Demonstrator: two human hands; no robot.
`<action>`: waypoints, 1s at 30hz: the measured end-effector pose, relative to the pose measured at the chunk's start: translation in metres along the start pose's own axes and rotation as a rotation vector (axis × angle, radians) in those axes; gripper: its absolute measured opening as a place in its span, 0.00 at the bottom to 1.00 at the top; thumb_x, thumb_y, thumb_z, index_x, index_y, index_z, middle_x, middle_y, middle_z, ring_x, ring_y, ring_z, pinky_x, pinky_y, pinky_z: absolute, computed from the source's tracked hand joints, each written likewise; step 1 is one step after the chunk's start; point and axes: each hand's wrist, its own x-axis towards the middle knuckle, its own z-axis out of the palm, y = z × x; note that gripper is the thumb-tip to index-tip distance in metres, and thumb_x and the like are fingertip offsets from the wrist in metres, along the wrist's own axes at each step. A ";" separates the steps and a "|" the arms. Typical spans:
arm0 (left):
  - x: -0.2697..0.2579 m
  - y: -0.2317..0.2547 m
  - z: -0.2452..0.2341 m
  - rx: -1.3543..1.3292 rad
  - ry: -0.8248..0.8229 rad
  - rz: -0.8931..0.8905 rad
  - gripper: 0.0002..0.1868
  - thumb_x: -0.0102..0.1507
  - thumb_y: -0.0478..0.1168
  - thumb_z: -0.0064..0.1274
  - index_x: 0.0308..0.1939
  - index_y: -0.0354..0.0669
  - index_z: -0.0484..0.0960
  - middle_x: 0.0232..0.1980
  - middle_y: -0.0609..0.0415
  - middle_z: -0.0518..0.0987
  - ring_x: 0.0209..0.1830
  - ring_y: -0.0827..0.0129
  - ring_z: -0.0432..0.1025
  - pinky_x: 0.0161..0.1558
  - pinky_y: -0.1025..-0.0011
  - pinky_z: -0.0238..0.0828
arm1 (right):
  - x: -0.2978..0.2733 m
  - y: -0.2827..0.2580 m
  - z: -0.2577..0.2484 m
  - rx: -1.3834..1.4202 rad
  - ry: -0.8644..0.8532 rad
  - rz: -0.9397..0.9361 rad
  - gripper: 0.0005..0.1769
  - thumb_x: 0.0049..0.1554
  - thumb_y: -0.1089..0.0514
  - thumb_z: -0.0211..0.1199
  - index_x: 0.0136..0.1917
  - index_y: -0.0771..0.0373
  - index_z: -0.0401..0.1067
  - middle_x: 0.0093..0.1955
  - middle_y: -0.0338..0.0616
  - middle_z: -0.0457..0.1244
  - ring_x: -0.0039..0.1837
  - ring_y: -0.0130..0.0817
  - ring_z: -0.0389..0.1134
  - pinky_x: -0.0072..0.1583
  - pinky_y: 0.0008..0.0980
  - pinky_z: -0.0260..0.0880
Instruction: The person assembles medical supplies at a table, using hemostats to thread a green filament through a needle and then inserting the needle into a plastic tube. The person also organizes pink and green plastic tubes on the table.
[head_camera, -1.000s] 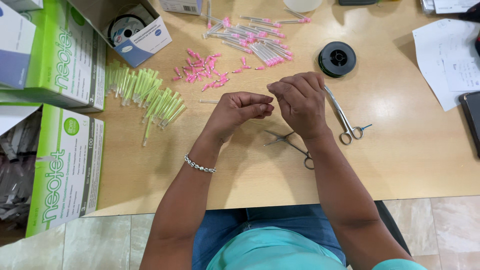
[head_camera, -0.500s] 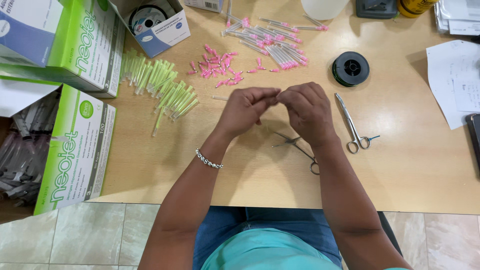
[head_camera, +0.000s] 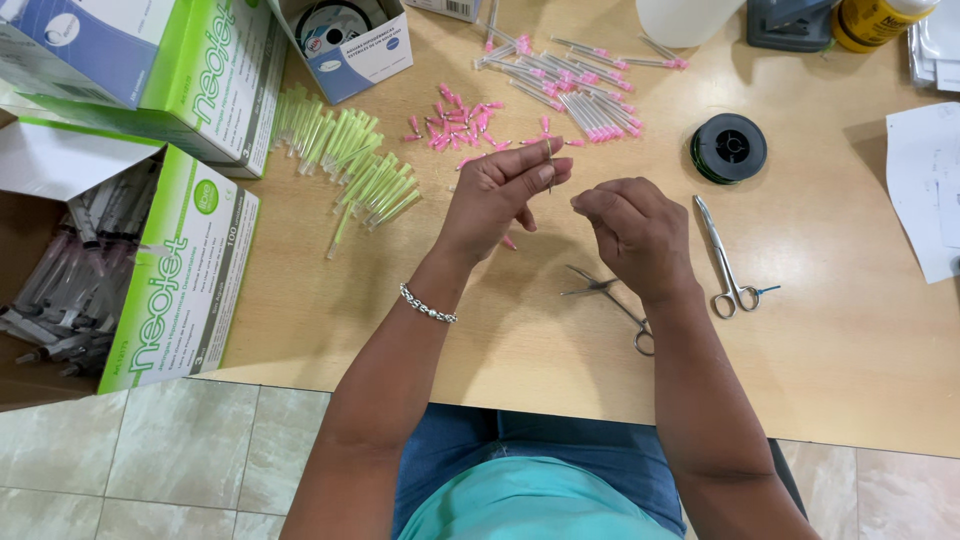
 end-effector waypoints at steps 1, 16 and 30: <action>-0.002 -0.002 0.004 0.000 -0.002 -0.001 0.19 0.69 0.32 0.56 0.65 0.35 0.77 0.56 0.38 0.84 0.55 0.56 0.81 0.21 0.84 0.77 | -0.002 0.003 -0.001 -0.001 0.001 0.001 0.04 0.62 0.65 0.69 0.44 0.58 0.80 0.39 0.42 0.66 0.40 0.44 0.70 0.41 0.42 0.72; -0.004 -0.008 0.006 0.253 -0.092 0.009 0.17 0.69 0.34 0.56 0.63 0.44 0.80 0.51 0.46 0.86 0.25 0.80 0.78 0.14 0.89 0.64 | 0.003 -0.005 -0.005 -0.030 0.044 -0.116 0.07 0.63 0.59 0.67 0.43 0.48 0.80 0.45 0.33 0.68 0.48 0.40 0.66 0.54 0.37 0.66; -0.048 0.064 0.060 0.210 0.001 0.089 0.19 0.69 0.32 0.56 0.65 0.37 0.78 0.53 0.42 0.86 0.49 0.63 0.84 0.22 0.85 0.74 | 0.027 -0.039 -0.057 0.143 -0.056 -0.033 0.07 0.61 0.68 0.66 0.42 0.59 0.79 0.33 0.44 0.66 0.37 0.48 0.68 0.41 0.43 0.69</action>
